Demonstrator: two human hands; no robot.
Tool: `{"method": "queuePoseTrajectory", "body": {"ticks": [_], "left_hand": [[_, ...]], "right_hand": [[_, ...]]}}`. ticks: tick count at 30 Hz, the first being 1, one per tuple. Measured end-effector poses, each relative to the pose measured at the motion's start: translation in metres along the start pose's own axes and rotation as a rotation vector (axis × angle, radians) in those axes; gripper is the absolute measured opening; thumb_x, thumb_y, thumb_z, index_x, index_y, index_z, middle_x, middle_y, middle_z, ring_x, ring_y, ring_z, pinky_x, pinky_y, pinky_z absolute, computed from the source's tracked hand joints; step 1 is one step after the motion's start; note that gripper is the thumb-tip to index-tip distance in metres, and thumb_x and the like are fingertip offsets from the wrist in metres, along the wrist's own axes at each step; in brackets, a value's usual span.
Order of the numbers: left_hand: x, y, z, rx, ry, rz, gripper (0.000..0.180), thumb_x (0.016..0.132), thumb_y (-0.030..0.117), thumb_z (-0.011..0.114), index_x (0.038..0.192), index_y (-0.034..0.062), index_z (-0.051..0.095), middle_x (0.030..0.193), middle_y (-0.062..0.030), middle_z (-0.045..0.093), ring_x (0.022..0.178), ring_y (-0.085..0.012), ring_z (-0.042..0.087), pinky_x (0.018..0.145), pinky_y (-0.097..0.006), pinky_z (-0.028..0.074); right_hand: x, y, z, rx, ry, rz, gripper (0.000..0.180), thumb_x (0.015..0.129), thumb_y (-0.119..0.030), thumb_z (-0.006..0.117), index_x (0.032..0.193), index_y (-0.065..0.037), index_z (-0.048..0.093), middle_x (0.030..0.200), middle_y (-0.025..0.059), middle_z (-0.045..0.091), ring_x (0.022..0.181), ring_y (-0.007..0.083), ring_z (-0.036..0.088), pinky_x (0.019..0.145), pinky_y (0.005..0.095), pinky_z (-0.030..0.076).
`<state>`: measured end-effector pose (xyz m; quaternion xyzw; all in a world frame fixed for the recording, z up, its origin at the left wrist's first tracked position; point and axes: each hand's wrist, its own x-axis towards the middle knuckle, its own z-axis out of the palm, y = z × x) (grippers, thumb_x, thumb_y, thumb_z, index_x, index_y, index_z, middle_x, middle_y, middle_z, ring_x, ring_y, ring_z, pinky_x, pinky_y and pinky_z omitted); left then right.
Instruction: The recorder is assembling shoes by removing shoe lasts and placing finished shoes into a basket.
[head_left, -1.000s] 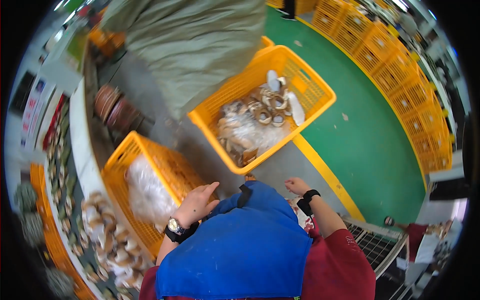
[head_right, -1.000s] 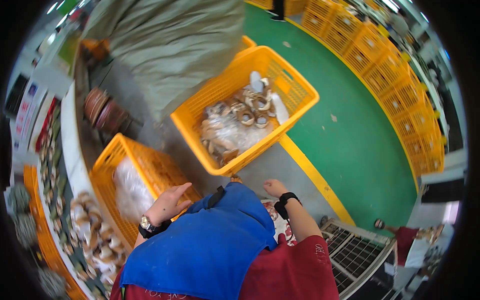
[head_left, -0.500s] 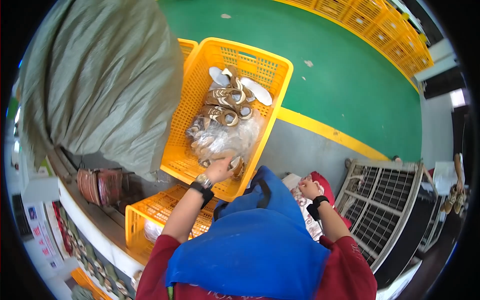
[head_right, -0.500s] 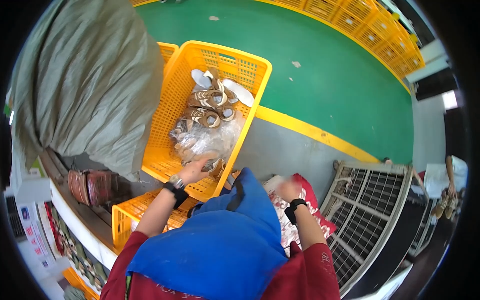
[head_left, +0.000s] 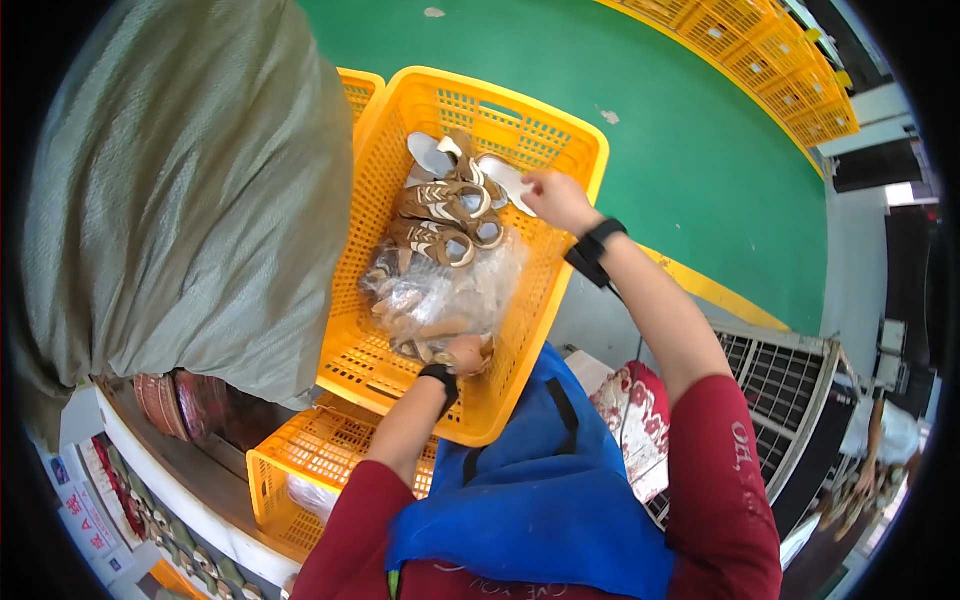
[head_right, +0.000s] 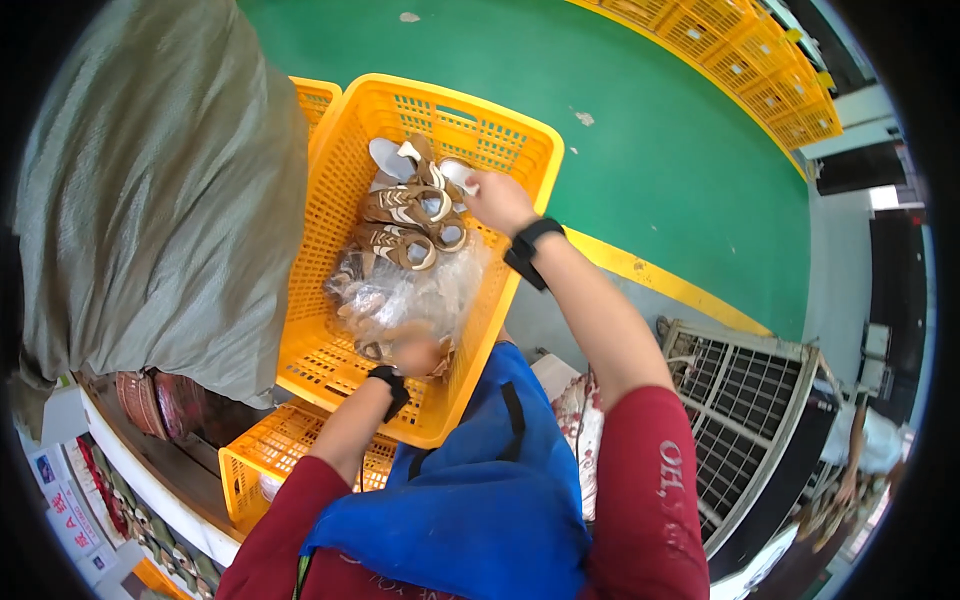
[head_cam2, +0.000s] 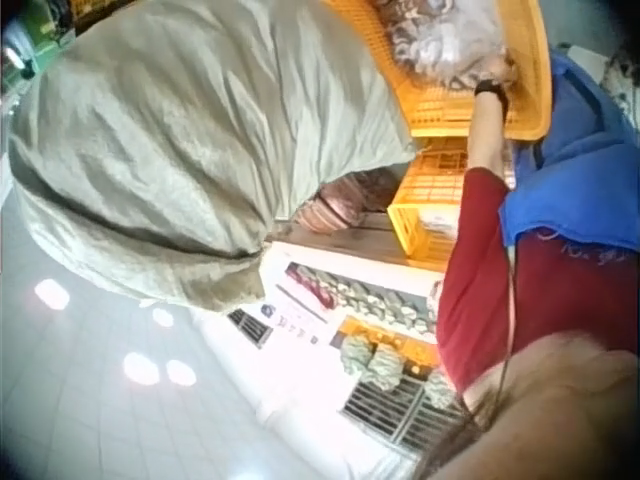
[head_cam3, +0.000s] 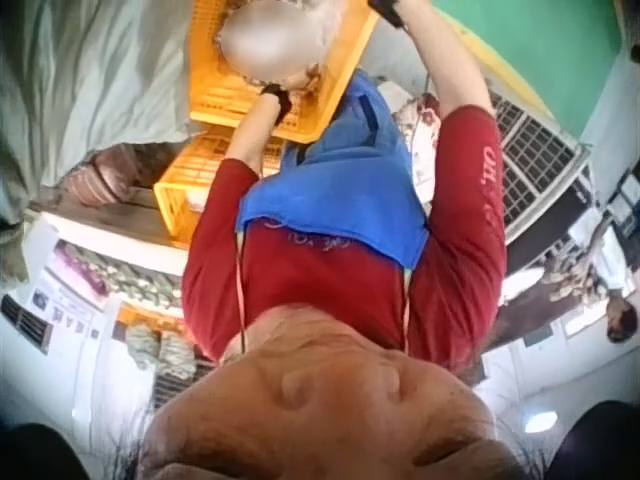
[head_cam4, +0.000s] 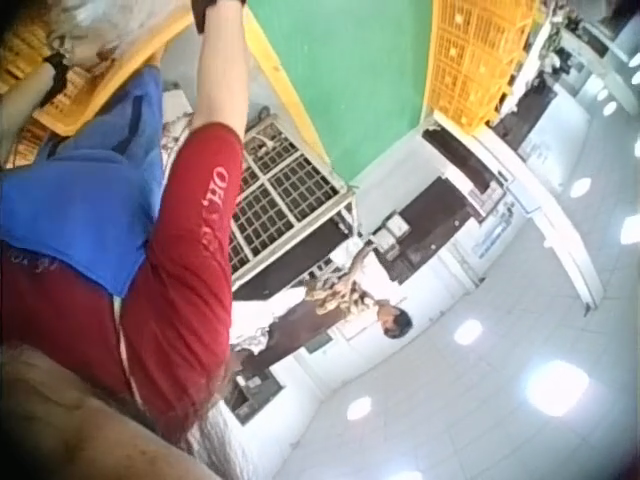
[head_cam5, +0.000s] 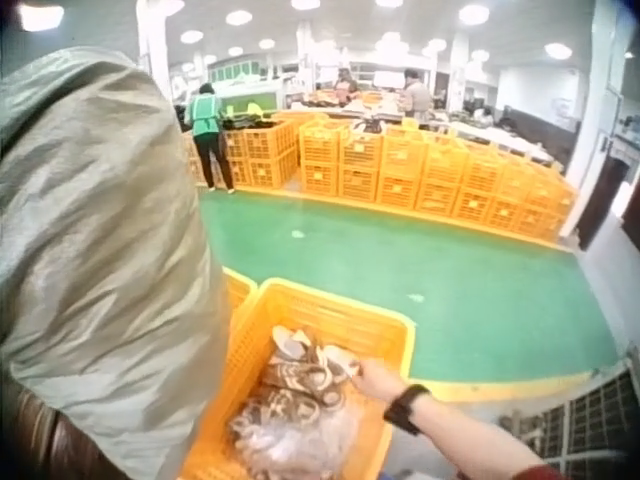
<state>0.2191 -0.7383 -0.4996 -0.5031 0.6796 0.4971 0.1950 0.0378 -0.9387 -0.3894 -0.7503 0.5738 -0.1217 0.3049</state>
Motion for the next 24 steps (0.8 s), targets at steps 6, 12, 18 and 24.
{"method": "queuePoseTrajectory", "body": {"ticks": [6, 12, 18, 24], "left_hand": [[-0.029, -0.088, -0.102, -1.209, 0.299, -0.058, 0.037, 0.081, 0.012, 0.059, 0.114, 0.0024, 0.049, 0.099, -0.0035, 0.060, 0.084, -0.0118, 0.058, 0.072, -0.025, 0.048], [0.059, -0.129, -0.104, -1.730, 0.618, -0.177, 0.034, 0.084, 0.015, 0.060, 0.116, 0.0072, 0.047, 0.107, -0.0034, 0.056, 0.098, -0.0141, 0.053, 0.087, -0.033, 0.043], [0.144, -0.129, -0.055, -2.512, 0.783, -0.417, 0.102, 0.067, 0.051, 0.072, 0.139, 0.0181, 0.008, 0.131, -0.0148, 0.032, 0.120, -0.0308, 0.032, 0.103, -0.051, 0.019], [0.154, -0.113, -0.095, -2.469, 0.644, -0.397, 0.109, 0.065, 0.061, 0.068, 0.142, 0.0161, 0.006, 0.131, -0.0160, 0.030, 0.123, -0.0315, 0.027, 0.104, -0.051, 0.009]], "right_hand": [[0.148, 0.043, 0.060, -0.288, -0.256, 0.314, 0.031, 0.073, -0.007, 0.049, 0.099, 0.000, 0.063, 0.102, 0.0218, 0.061, 0.097, 0.0342, 0.059, 0.083, 0.0397, 0.047], [0.204, 0.138, 0.157, -0.303, -0.366, 0.552, 0.029, 0.078, -0.012, 0.051, 0.102, -0.002, 0.064, 0.110, 0.0188, 0.059, 0.104, 0.0313, 0.056, 0.088, 0.0374, 0.045], [0.205, 0.160, 0.182, -0.272, -0.379, 0.552, 0.057, 0.070, -0.022, 0.063, 0.121, -0.003, 0.048, 0.117, 0.0196, 0.055, 0.110, 0.0329, 0.052, 0.093, 0.0393, 0.041], [0.234, 0.153, 0.130, 0.180, -0.887, 0.209, 0.065, 0.064, -0.024, 0.066, 0.125, -0.012, 0.049, 0.119, 0.0149, 0.056, 0.109, 0.0278, 0.053, 0.093, 0.0369, 0.041]]}}
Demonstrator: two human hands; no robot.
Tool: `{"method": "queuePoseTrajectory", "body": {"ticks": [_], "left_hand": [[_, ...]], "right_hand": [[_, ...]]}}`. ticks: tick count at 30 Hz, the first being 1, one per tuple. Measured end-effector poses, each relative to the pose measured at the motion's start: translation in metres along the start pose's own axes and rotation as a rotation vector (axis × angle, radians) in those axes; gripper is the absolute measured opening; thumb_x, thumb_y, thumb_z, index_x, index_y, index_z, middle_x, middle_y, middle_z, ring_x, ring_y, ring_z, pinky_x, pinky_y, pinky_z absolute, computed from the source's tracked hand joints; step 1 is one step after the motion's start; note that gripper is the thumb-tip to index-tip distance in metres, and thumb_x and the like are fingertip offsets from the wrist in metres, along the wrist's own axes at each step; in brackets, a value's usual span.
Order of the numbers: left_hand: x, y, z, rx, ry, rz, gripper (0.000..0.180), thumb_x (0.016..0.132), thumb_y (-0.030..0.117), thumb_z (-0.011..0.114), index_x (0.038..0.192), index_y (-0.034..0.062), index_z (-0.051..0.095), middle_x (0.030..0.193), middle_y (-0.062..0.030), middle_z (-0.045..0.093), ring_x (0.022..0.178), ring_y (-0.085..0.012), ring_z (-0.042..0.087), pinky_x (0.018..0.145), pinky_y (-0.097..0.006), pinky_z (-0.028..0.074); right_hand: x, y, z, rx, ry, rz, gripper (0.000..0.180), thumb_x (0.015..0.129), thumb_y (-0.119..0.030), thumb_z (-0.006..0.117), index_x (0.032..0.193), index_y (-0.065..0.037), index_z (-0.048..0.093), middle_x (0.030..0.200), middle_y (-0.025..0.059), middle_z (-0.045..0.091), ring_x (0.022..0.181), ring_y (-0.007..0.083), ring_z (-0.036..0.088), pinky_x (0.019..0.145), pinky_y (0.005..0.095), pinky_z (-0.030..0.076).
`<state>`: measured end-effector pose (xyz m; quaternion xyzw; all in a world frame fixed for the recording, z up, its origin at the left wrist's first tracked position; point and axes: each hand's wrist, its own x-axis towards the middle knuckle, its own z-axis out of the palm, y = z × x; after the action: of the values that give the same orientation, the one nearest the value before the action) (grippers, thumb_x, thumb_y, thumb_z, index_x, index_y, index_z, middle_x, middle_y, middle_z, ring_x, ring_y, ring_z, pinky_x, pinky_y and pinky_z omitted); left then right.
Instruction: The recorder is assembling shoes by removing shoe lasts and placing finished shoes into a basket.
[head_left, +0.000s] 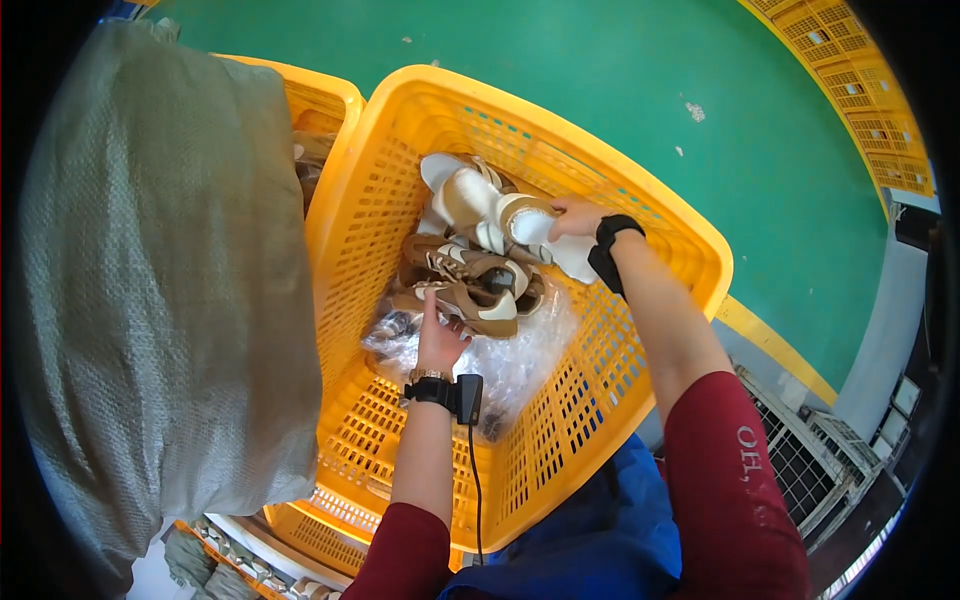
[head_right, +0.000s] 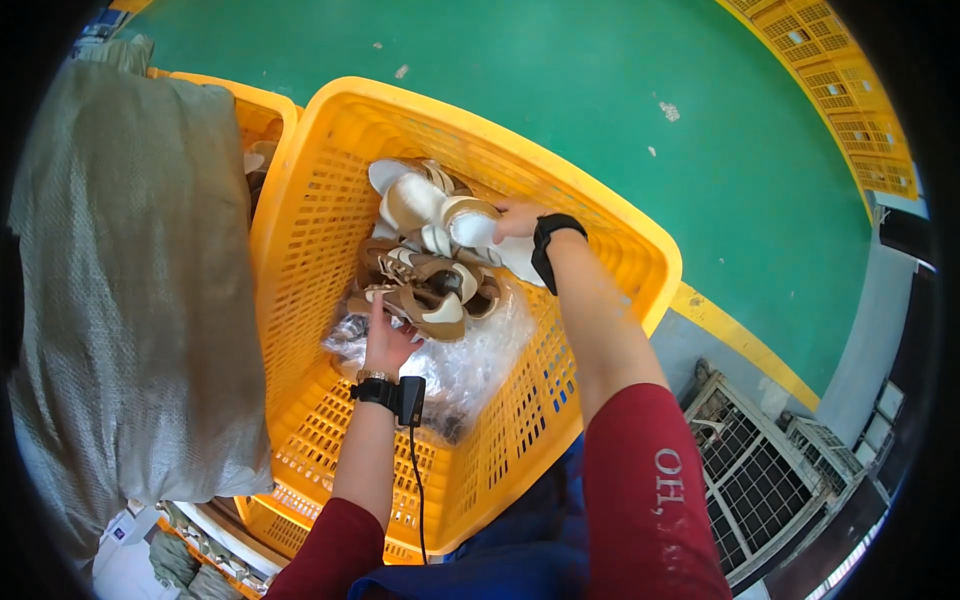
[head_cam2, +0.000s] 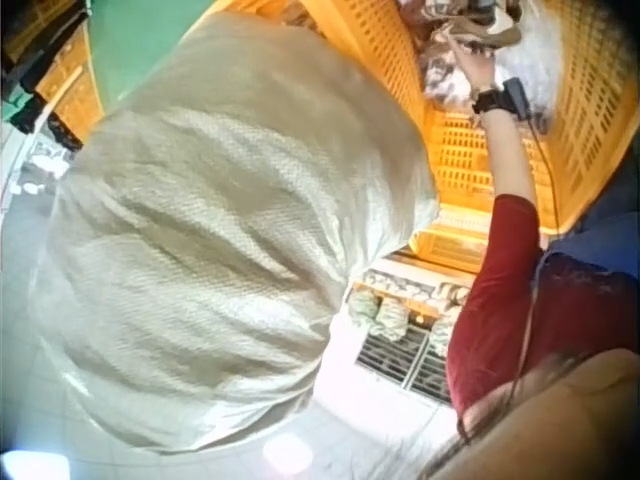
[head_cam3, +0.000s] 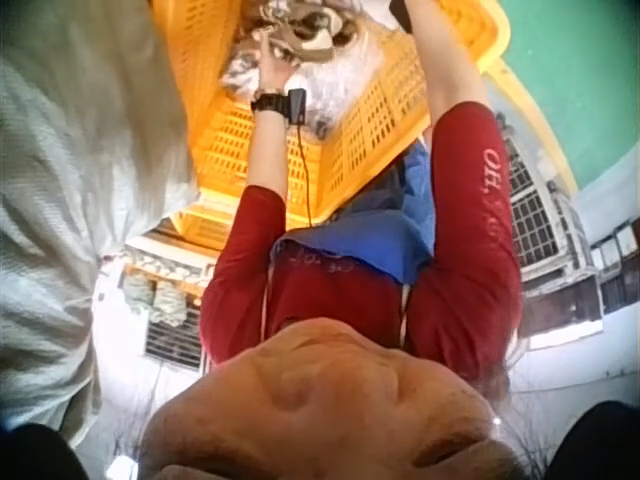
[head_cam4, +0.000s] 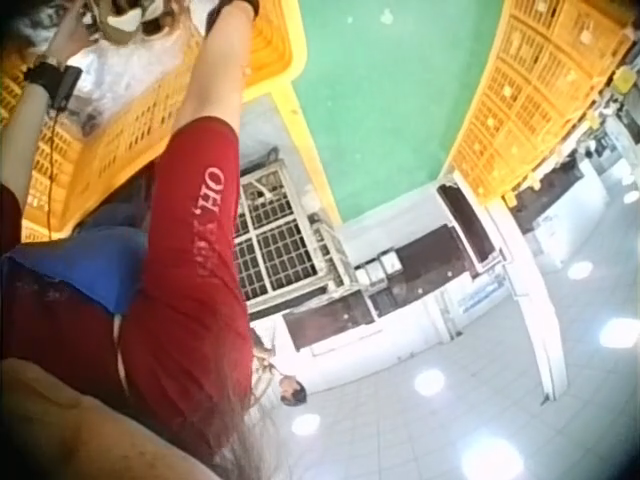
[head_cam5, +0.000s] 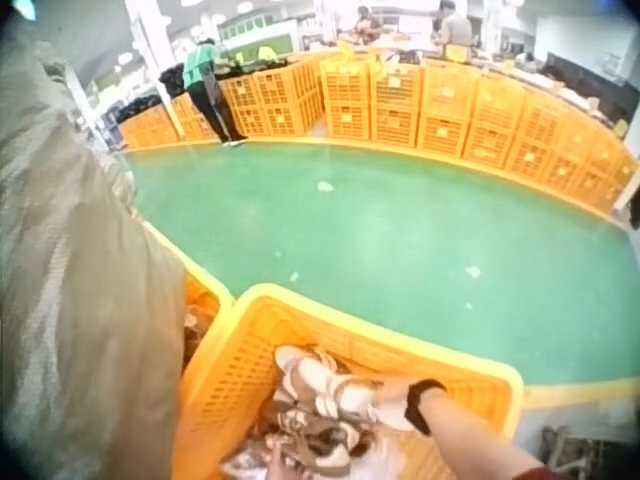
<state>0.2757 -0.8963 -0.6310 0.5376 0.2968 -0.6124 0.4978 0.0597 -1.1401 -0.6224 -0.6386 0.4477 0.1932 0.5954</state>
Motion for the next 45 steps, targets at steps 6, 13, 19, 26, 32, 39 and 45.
{"method": "queuePoseTrajectory", "body": {"ticks": [6, 13, 19, 26, 32, 39, 45], "left_hand": [[0.014, -0.013, -0.036, -0.046, -0.158, 0.289, 0.047, 0.083, 0.032, 0.055, 0.121, 0.0073, 0.045, 0.118, -0.0090, 0.051, 0.113, -0.0221, 0.046, 0.100, -0.040, 0.031], [0.029, 0.013, -0.015, 0.809, -0.108, 0.632, 0.074, 0.084, 0.026, 0.060, 0.138, 0.0016, 0.016, 0.136, -0.0117, 0.033, 0.122, -0.0209, 0.034, 0.102, -0.032, 0.028], [0.030, -0.034, -0.005, 0.317, 0.252, 0.692, 0.088, 0.081, 0.031, 0.066, 0.139, 0.0034, 0.006, 0.135, -0.0141, 0.032, 0.119, -0.0239, 0.037, 0.099, -0.035, 0.032], [0.045, -0.014, -0.030, 0.189, -0.184, 0.252, 0.063, 0.089, 0.049, 0.045, 0.131, 0.0035, 0.037, 0.128, -0.0076, 0.047, 0.117, -0.0194, 0.044, 0.099, -0.034, 0.035], [0.029, -0.028, 0.006, 0.275, -0.122, 0.527, 0.056, 0.086, 0.029, 0.060, 0.128, -0.0005, 0.036, 0.124, -0.0085, 0.047, 0.111, -0.0166, 0.046, 0.095, -0.030, 0.037], [-0.015, 0.017, 0.044, 0.436, -0.387, 0.265, 0.052, 0.089, 0.029, 0.052, 0.129, -0.0007, 0.036, 0.121, -0.0104, 0.048, 0.107, -0.0158, 0.048, 0.093, -0.028, 0.037], [0.029, 0.067, 0.054, 0.931, -0.457, 0.473, 0.056, 0.083, 0.036, 0.052, 0.123, -0.0023, 0.043, 0.121, -0.0155, 0.048, 0.108, -0.0227, 0.047, 0.093, -0.033, 0.037]], "right_hand": [[0.045, -0.015, 0.019, 0.202, 0.199, -0.127, 0.093, 0.063, -0.052, 0.068, 0.134, -0.001, 0.034, 0.136, 0.0181, 0.037, 0.127, 0.0292, 0.034, 0.104, 0.0343, 0.026], [0.096, 0.018, 0.046, 0.304, 0.261, -0.296, 0.101, 0.069, -0.064, 0.059, 0.139, -0.002, 0.020, 0.140, 0.0198, 0.031, 0.130, 0.0311, 0.028, 0.106, 0.0346, 0.022], [0.097, 0.023, 0.073, 0.463, 0.305, -0.254, 0.102, 0.068, -0.064, 0.062, 0.140, -0.006, 0.020, 0.141, 0.0187, 0.029, 0.131, 0.0299, 0.027, 0.106, 0.0366, 0.023], [0.103, -0.003, 0.049, 0.171, 0.363, -0.361, 0.100, 0.069, -0.060, 0.063, 0.137, 0.002, 0.023, 0.140, 0.0212, 0.030, 0.130, 0.0302, 0.029, 0.107, 0.0353, 0.022], [0.083, 0.040, 0.052, 0.474, -0.164, -0.052, 0.095, 0.071, -0.076, 0.045, 0.130, -0.002, 0.042, 0.126, 0.0200, 0.048, 0.118, 0.0278, 0.045, 0.098, 0.0351, 0.034], [0.008, 0.029, 0.042, 0.918, -0.452, 0.038, 0.035, 0.082, -0.033, 0.061, 0.106, -0.008, 0.058, 0.098, 0.0113, 0.063, 0.080, 0.0147, 0.060, 0.070, 0.0297, 0.050], [0.055, 0.111, 0.148, 1.042, -0.077, 0.105, 0.029, 0.090, -0.030, 0.042, 0.095, -0.008, 0.060, 0.083, 0.0077, 0.063, 0.073, 0.0214, 0.059, 0.067, 0.0333, 0.048]]}}
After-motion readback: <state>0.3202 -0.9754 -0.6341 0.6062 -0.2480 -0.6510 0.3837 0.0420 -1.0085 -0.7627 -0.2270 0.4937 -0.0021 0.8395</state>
